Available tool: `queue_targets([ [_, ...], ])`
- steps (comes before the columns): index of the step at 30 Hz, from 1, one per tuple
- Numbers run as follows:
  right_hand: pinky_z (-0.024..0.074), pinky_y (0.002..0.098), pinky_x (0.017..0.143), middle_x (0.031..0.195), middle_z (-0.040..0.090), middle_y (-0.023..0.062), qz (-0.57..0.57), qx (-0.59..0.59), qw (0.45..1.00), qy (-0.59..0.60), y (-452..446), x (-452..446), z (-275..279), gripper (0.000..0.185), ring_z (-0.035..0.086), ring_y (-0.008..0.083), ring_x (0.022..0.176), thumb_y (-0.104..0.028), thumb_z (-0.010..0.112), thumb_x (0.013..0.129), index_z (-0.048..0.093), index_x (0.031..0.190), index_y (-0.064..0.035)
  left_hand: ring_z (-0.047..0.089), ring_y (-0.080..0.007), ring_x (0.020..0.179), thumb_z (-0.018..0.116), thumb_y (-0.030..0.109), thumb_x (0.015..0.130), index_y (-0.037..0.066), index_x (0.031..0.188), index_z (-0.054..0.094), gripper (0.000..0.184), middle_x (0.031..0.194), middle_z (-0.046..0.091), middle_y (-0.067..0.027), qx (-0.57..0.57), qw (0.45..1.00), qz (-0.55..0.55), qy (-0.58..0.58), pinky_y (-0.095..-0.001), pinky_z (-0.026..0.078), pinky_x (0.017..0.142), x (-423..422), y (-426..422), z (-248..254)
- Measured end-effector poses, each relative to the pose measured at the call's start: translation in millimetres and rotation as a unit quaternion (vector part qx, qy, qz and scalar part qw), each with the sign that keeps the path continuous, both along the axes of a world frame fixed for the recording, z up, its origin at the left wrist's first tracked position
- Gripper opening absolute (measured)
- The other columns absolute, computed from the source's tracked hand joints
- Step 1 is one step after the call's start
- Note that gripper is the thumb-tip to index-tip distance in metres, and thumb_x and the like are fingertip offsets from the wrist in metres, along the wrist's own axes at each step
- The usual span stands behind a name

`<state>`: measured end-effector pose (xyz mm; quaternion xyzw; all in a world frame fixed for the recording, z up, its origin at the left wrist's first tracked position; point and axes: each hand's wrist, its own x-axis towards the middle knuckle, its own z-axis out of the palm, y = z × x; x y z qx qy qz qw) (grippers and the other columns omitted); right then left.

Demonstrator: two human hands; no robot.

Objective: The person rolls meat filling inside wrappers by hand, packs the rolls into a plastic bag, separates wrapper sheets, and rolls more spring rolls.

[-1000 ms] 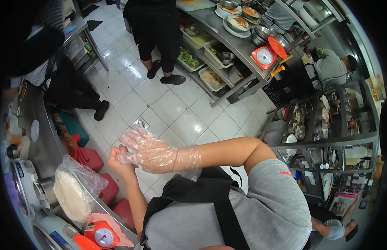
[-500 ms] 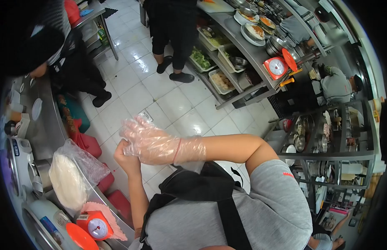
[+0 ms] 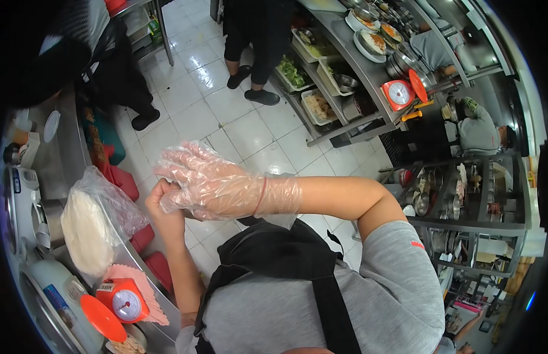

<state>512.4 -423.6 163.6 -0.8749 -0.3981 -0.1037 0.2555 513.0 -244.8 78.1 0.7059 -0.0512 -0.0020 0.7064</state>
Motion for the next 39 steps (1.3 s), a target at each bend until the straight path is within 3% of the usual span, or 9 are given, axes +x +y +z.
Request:
queue_targets([
  [6,0.0273,0.0611,0.115,0.137,0.051,0.0195,-0.032,-0.004,0.999,-0.001,17.1,-10.7,-2.7,0.048,0.041,0.0425,0.136,-0.021,0.079,0.069,0.068,0.116,-0.0174,0.039,-0.0032,0.066,0.055,-0.001,0.088,0.008,0.067,0.041,0.027,0.068,0.042,0.0084,0.026,0.998,0.044,-0.033,-0.0227,0.032,0.056,-2.9,5.1,2.8],
  [12,0.0265,0.0598,0.117,0.138,0.050,0.0180,-0.035,-0.047,0.998,0.012,27.9,-12.6,-3.2,0.050,0.039,0.0416,0.138,-0.019,0.081,0.067,0.067,0.115,-0.0173,0.049,-0.0076,0.071,0.060,0.002,0.083,-0.004,0.080,0.060,0.006,0.073,0.056,0.0027,0.189,0.979,0.077,-0.012,-0.0263,0.043,0.063,-19.3,5.9,20.9],
  [15,0.0264,0.0590,0.117,0.137,0.050,0.0181,-0.007,-0.032,0.999,0.016,28.7,-11.9,-0.6,0.049,0.038,0.0413,0.138,-0.018,0.080,0.067,0.068,0.115,-0.0164,0.038,-0.0065,0.062,0.066,0.003,0.076,0.002,0.070,0.048,0.019,0.060,0.039,0.0007,0.138,0.986,0.086,-0.036,-0.0286,0.034,0.054,-22.7,5.3,24.9],
  [21,0.0312,0.0487,0.117,0.134,0.054,0.0180,0.055,-0.014,0.995,0.077,26.4,-3.6,1.3,0.052,0.047,0.0381,0.132,-0.016,0.078,0.069,0.066,0.119,-0.0139,0.044,-0.0067,0.061,0.066,0.006,0.082,0.002,0.069,0.051,0.020,0.059,0.046,0.0008,0.090,0.995,0.051,0.015,-0.0281,0.037,0.054,-21.2,19.1,14.2],
  [23,0.0354,0.0436,0.115,0.132,0.057,0.0189,0.164,0.072,0.959,0.221,17.6,22.2,2.1,0.058,0.051,0.0364,0.129,-0.015,0.077,0.070,0.062,0.126,-0.0122,0.046,-0.0088,0.058,0.062,0.012,0.090,0.005,0.065,0.049,0.029,0.057,0.045,0.0014,0.028,0.995,0.061,0.071,-0.0280,0.039,0.055,-21.7,18.1,33.5],
  [26,0.0438,0.0405,0.107,0.129,0.060,0.0201,0.060,0.179,0.895,0.405,6.9,26.4,1.2,0.068,0.058,0.0361,0.121,-0.017,0.076,0.073,0.052,0.136,-0.0104,0.044,-0.0114,0.051,0.053,0.023,0.101,0.012,0.061,0.043,0.043,0.053,0.040,0.0024,-0.175,0.975,0.079,0.109,-0.0281,0.039,0.054,-14.0,23.8,43.2],
  [28,0.0481,0.0444,0.097,0.115,0.066,0.0217,0.056,0.149,0.918,0.364,28.7,21.4,-36.8,0.060,0.061,0.0393,0.110,-0.025,0.077,0.072,0.057,0.124,-0.0034,0.038,-0.0115,0.048,0.048,0.030,0.104,0.016,0.060,0.036,0.048,0.052,0.035,0.0026,-0.297,0.945,0.071,0.114,-0.0276,0.037,0.054,-9.8,29.9,43.3],
  [34,0.0502,0.0481,0.081,0.090,0.068,0.0206,0.078,0.073,0.910,0.400,102.9,6.9,-95.2,0.037,0.066,0.0402,0.088,-0.036,0.068,0.084,0.063,0.106,-0.0070,0.029,-0.0106,0.045,0.042,0.037,0.107,0.019,0.058,0.029,0.053,0.050,0.030,0.0034,-0.464,0.870,0.137,0.096,-0.0271,0.032,0.052,-16.3,81.3,17.9],
  [39,0.0495,0.0477,0.073,0.078,0.066,0.0171,0.145,-0.046,0.891,0.427,98.6,1.9,-96.8,0.033,0.066,0.0371,0.077,-0.037,0.064,0.087,0.065,0.103,-0.0083,0.036,-0.0107,0.051,0.044,0.025,0.105,0.017,0.060,0.035,0.046,0.053,0.035,0.0026,-0.646,0.762,0.049,0.004,-0.0274,0.036,0.060,-61.5,160.1,-36.8],
])
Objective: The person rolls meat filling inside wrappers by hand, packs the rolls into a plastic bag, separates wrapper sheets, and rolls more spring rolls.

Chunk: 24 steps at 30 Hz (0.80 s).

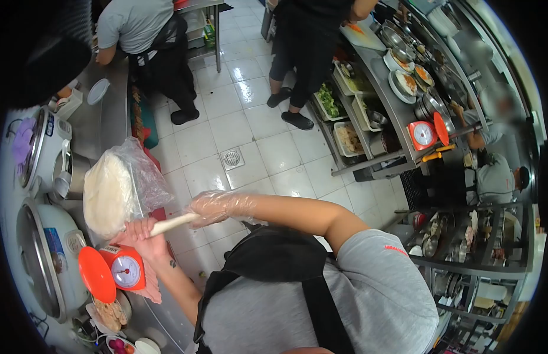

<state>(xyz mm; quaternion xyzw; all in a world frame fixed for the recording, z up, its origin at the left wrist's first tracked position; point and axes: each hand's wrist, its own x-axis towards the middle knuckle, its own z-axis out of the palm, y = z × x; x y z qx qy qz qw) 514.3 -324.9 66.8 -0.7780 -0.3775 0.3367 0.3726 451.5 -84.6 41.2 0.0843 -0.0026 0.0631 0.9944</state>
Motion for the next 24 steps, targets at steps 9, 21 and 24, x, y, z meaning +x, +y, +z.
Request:
queue_targets([
  [9,0.0515,0.0481,0.068,0.075,0.067,0.0150,0.198,-0.183,0.953,-0.137,-13.4,4.0,110.3,0.025,0.067,0.0339,0.074,-0.018,0.059,0.072,0.070,0.092,-0.0078,0.063,-0.0269,0.106,0.058,0.027,0.098,0.006,0.090,0.059,0.023,0.097,0.066,-0.0125,0.124,0.932,-0.011,0.340,-0.0412,0.054,0.091,-89.2,-32.5,10.7],
  [21,0.0517,0.0492,0.062,0.078,0.070,0.0178,0.281,-0.168,0.889,-0.320,31.8,-12.6,95.8,0.021,0.069,0.0338,0.076,-0.029,0.073,0.074,0.076,0.077,-0.0080,0.064,-0.0141,0.080,0.079,0.012,0.077,0.001,0.112,0.064,0.039,0.092,0.066,-0.0042,0.703,0.678,-0.156,0.151,-0.0296,0.050,0.068,-60.9,-98.0,50.9],
  [24,0.0509,0.0468,0.065,0.077,0.068,0.0170,0.239,-0.060,0.930,-0.274,12.1,3.7,103.4,0.022,0.065,0.0319,0.068,-0.024,0.064,0.077,0.072,0.079,-0.0034,0.061,-0.0134,0.074,0.076,0.017,0.082,0.000,0.107,0.064,0.032,0.088,0.064,-0.0043,0.725,0.671,-0.096,0.122,-0.0296,0.049,0.062,-56.6,-96.7,13.8],
])
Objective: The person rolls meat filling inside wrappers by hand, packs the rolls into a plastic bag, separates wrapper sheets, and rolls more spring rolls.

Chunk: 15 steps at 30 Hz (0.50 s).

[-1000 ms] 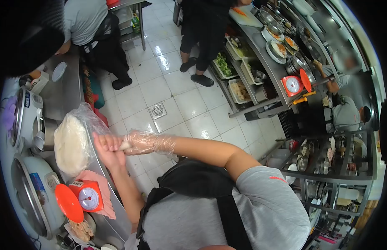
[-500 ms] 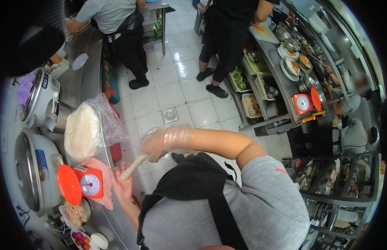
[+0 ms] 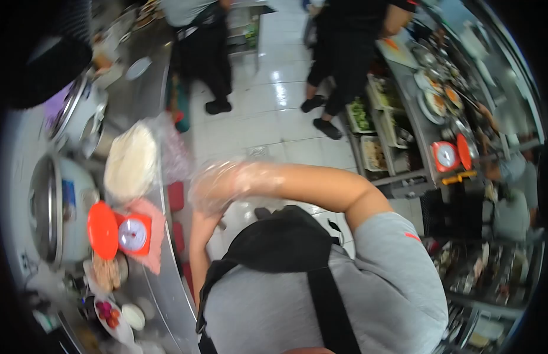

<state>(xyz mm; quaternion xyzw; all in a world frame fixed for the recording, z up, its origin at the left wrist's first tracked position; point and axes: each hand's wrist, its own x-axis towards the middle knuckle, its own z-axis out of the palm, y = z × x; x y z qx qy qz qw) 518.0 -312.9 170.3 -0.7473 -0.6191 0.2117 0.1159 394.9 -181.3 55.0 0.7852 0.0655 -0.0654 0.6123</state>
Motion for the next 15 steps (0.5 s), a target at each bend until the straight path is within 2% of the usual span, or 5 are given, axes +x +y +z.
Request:
queue_targets([
  [2,0.0503,0.0456,0.070,0.078,0.066,0.0195,-0.042,0.149,0.977,0.144,-18.6,-2.0,5.4,0.023,0.064,0.0332,0.071,-0.022,0.060,0.080,0.070,0.083,-0.0014,0.062,-0.0166,0.072,0.075,0.018,0.083,0.000,0.108,0.064,0.033,0.084,0.065,-0.0061,0.012,1.000,0.006,-0.010,-0.0314,0.050,0.064,-3.3,-1.6,6.1],
  [6,0.0488,0.0419,0.084,0.093,0.068,0.0191,-0.171,0.187,0.929,0.268,-20.2,-18.5,13.5,0.030,0.063,0.0363,0.089,-0.031,0.058,0.089,0.071,0.095,-0.0038,0.066,-0.0228,0.081,0.072,0.012,0.080,0.000,0.112,0.064,0.035,0.087,0.068,-0.0085,-0.056,0.989,0.105,-0.084,-0.0344,0.053,0.079,6.4,-12.7,11.4],
  [7,0.0492,0.0417,0.084,0.094,0.068,0.0182,-0.175,0.180,0.934,0.255,-21.6,-16.6,12.8,0.030,0.064,0.0363,0.089,-0.029,0.058,0.090,0.071,0.096,-0.0037,0.067,-0.0228,0.084,0.070,0.010,0.080,0.000,0.113,0.063,0.035,0.091,0.070,-0.0093,-0.074,0.991,0.112,-0.024,-0.0342,0.053,0.081,7.2,-16.3,25.2],
  [12,0.0494,0.0411,0.083,0.094,0.068,0.0156,-0.136,0.216,0.939,0.229,-17.5,-21.4,33.2,0.021,0.063,0.0359,0.090,-0.018,0.059,0.091,0.071,0.101,-0.0040,0.071,-0.0203,0.094,0.069,0.008,0.082,0.001,0.111,0.066,0.030,0.099,0.074,-0.0147,-0.033,0.953,0.198,-0.226,-0.0324,0.053,0.082,9.6,-25.6,60.6],
  [15,0.0491,0.0392,0.084,0.093,0.067,0.0141,-0.098,0.271,0.947,0.144,-9.2,-26.8,31.0,0.019,0.063,0.0330,0.090,-0.010,0.062,0.089,0.071,0.104,-0.0059,0.066,-0.0139,0.073,0.071,0.011,0.086,0.000,0.095,0.068,0.014,0.077,0.069,-0.0106,-0.031,0.926,0.265,-0.265,-0.0304,0.050,0.068,6.0,-20.1,58.4],
])
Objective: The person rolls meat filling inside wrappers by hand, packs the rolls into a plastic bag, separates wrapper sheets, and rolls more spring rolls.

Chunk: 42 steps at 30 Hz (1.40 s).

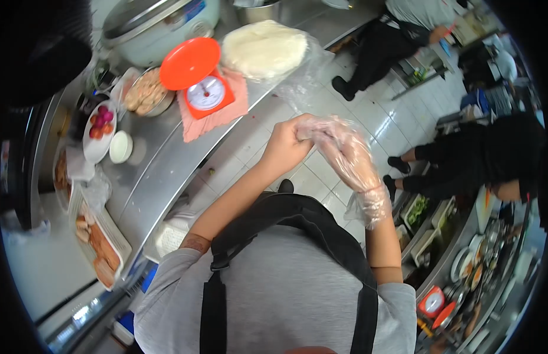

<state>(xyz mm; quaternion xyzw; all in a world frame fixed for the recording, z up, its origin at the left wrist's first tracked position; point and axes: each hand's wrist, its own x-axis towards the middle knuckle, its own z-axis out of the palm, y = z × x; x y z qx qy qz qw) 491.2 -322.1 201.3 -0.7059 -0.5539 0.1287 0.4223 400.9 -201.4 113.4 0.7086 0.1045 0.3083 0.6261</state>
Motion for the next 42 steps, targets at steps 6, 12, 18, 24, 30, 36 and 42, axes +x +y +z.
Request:
queue_targets([
  [6,0.0454,0.0444,0.097,0.125,0.061,0.0149,-0.007,0.052,0.980,-0.193,7.1,-39.7,-8.3,0.040,0.056,0.0358,0.113,-0.011,0.071,0.084,0.069,0.123,-0.0156,0.036,-0.0057,0.051,0.072,0.015,0.088,0.003,0.059,0.050,0.038,0.051,0.043,0.0030,-0.029,0.980,0.189,0.049,-0.0285,0.030,0.046,-25.6,17.1,18.5],
  [12,0.0329,0.0520,0.111,0.151,0.034,0.0288,0.035,-0.017,0.979,-0.200,29.4,-68.2,-10.7,0.060,0.042,0.0458,0.132,-0.024,0.071,0.085,0.055,0.142,-0.0146,0.037,-0.0090,0.052,0.073,0.014,0.087,0.003,0.063,0.053,0.034,0.053,0.043,-0.0051,0.055,0.949,0.307,0.042,-0.0309,0.035,0.047,-51.1,20.1,31.2],
  [18,0.0369,0.0491,0.108,0.143,0.047,0.0213,0.038,0.019,0.975,-0.216,40.3,-85.9,1.3,0.053,0.044,0.0445,0.131,-0.018,0.073,0.084,0.059,0.134,-0.0076,0.046,-0.0146,0.051,0.070,0.010,0.087,0.001,0.068,0.057,0.024,0.057,0.050,-0.0112,0.115,0.932,0.344,0.024,-0.0332,0.040,0.051,-65.7,26.6,21.1],
  [24,0.0367,0.0501,0.108,0.135,0.050,0.0233,0.110,0.059,0.974,-0.191,46.1,-64.5,1.4,0.043,0.047,0.0428,0.128,-0.016,0.069,0.083,0.063,0.124,-0.0037,0.050,-0.0157,0.053,0.071,0.009,0.083,0.001,0.070,0.057,0.022,0.058,0.053,-0.0102,0.115,0.946,0.303,0.008,-0.0327,0.040,0.052,-75.7,24.9,29.1],
  [30,0.0386,0.0456,0.108,0.136,0.052,0.0176,0.082,0.063,0.991,-0.081,36.8,-46.1,5.6,0.035,0.050,0.0354,0.128,-0.009,0.066,0.082,0.070,0.116,-0.0111,0.044,-0.0045,0.059,0.072,0.002,0.080,0.002,0.065,0.047,0.029,0.058,0.047,0.0012,-0.010,0.973,0.230,0.036,-0.0253,0.038,0.052,-71.5,19.8,43.6],
  [36,0.0380,0.0500,0.109,0.141,0.049,0.0168,0.091,0.060,0.967,-0.231,31.3,-37.3,25.7,0.042,0.045,0.0422,0.129,-0.010,0.071,0.077,0.072,0.118,-0.0215,0.040,-0.0042,0.063,0.073,0.001,0.077,0.002,0.066,0.044,0.031,0.060,0.043,0.0000,0.017,0.979,0.200,0.038,-0.0252,0.039,0.055,-60.6,16.6,48.6],
  [42,0.0373,0.0507,0.109,0.140,0.051,0.0151,0.093,0.091,0.951,-0.279,28.7,-27.2,27.4,0.044,0.045,0.0416,0.131,-0.011,0.075,0.071,0.073,0.114,-0.0212,0.061,-0.0211,0.058,0.074,0.002,0.071,-0.001,0.077,0.064,0.012,0.066,0.063,-0.0164,0.069,0.978,0.193,0.021,-0.0332,0.045,0.056,-50.7,16.0,48.2],
])
